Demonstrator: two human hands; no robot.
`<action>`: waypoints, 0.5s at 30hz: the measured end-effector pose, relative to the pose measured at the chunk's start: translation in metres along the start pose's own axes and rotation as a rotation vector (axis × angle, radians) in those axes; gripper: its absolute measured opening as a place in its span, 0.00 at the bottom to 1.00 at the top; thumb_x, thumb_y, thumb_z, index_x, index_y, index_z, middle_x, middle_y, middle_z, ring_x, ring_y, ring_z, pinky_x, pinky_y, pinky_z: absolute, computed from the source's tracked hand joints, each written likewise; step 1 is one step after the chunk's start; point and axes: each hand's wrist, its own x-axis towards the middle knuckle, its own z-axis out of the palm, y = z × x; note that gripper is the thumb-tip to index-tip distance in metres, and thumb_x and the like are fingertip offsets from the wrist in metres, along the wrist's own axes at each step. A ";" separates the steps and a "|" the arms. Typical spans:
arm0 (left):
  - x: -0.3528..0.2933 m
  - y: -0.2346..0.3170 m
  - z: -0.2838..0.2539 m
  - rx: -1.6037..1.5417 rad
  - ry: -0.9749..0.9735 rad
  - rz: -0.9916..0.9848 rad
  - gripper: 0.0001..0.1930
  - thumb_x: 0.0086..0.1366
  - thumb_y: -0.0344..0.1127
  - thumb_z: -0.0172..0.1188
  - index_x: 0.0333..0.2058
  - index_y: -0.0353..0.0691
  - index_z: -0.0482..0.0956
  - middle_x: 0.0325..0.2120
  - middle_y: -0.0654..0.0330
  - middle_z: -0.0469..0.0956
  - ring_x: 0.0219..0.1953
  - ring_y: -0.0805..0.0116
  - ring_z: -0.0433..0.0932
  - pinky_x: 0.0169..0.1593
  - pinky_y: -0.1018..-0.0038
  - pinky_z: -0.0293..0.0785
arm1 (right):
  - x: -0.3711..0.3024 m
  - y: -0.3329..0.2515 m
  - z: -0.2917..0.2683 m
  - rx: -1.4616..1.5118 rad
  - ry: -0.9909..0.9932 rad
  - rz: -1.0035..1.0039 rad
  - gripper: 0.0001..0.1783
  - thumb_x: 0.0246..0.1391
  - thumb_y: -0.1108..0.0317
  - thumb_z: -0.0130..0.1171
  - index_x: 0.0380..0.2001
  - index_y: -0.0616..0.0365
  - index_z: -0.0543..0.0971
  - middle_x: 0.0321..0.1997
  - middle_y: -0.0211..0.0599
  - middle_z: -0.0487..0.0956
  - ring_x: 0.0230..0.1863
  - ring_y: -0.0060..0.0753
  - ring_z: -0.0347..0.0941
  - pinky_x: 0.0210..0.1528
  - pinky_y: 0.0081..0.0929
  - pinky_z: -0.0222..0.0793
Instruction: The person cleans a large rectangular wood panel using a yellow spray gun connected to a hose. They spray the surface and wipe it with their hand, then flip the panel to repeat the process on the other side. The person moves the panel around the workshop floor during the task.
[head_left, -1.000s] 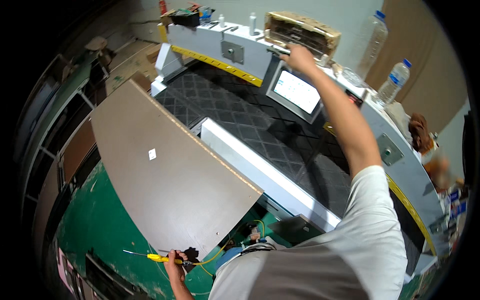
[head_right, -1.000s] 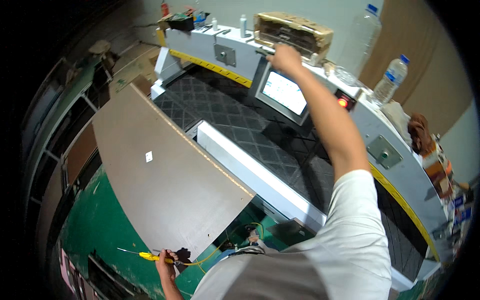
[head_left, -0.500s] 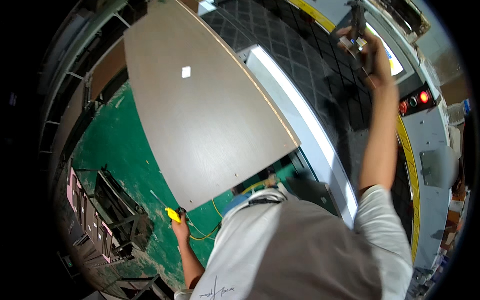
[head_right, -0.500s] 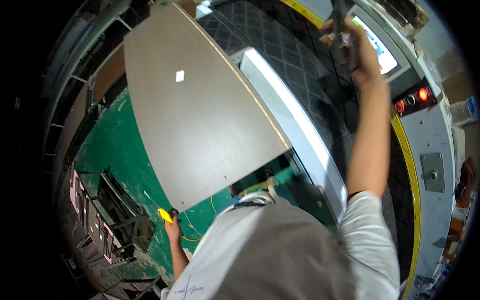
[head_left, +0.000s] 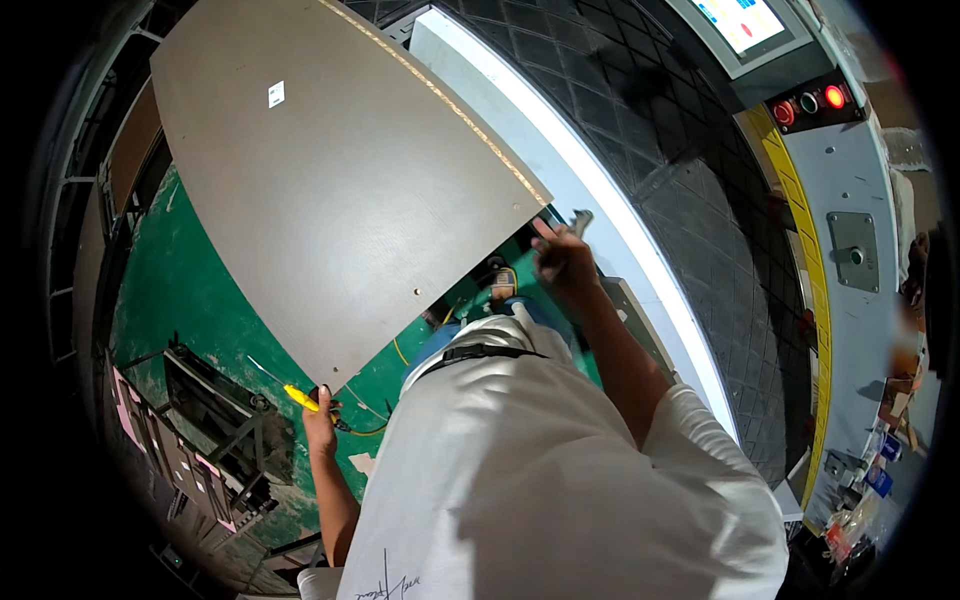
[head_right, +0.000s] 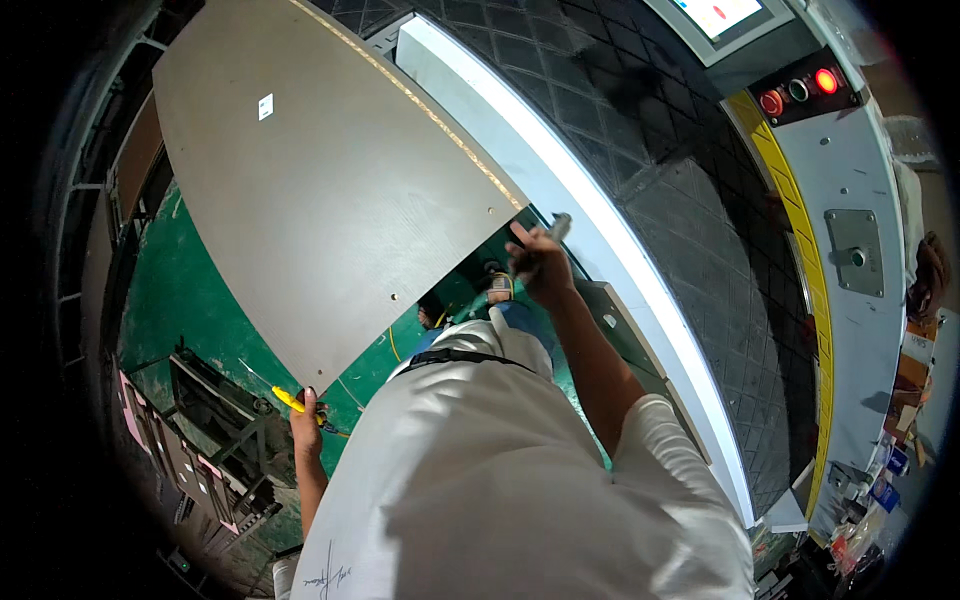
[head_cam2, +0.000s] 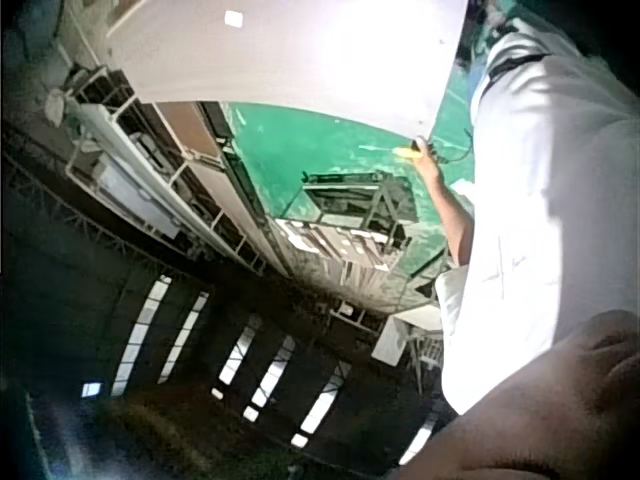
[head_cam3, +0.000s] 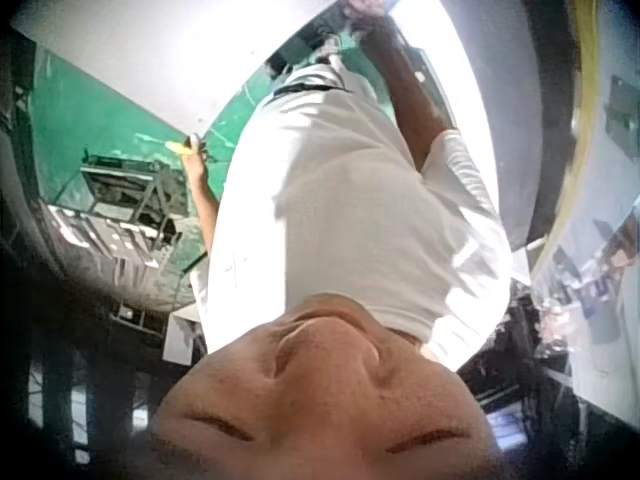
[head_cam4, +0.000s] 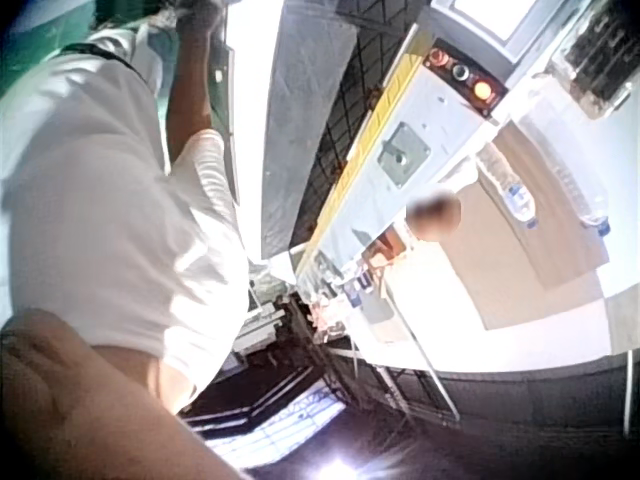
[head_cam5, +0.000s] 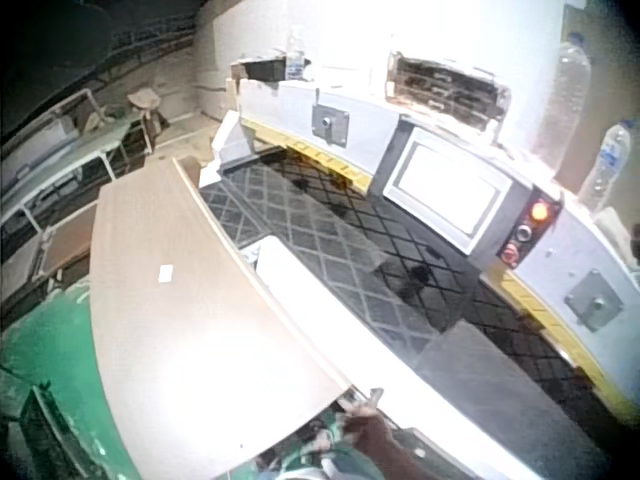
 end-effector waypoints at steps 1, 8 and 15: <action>0.001 0.001 -0.001 0.000 -0.006 -0.001 0.22 0.67 0.56 0.63 0.37 0.40 0.76 0.28 0.66 0.73 0.29 0.75 0.76 0.30 0.77 0.67 | 0.010 0.002 -0.002 0.054 -0.097 0.011 0.11 0.55 0.68 0.58 0.37 0.51 0.67 0.36 0.35 0.70 0.36 0.32 0.72 0.38 0.32 0.71; -0.002 -0.008 0.006 -0.045 0.071 -0.003 0.22 0.68 0.55 0.63 0.39 0.39 0.77 0.29 0.66 0.76 0.29 0.75 0.76 0.30 0.78 0.67 | 0.026 -0.065 0.024 0.012 0.170 -0.112 0.21 0.55 0.76 0.49 0.53 0.54 0.64 0.45 0.47 0.72 0.44 0.43 0.70 0.43 0.43 0.72; -0.010 -0.004 0.015 -0.118 0.097 -0.017 0.19 0.71 0.53 0.59 0.39 0.40 0.77 0.31 0.64 0.80 0.29 0.77 0.75 0.30 0.78 0.66 | -0.003 -0.095 0.017 -0.968 0.059 0.133 0.17 0.66 0.62 0.54 0.52 0.60 0.73 0.26 0.29 0.73 0.25 0.21 0.68 0.27 0.24 0.65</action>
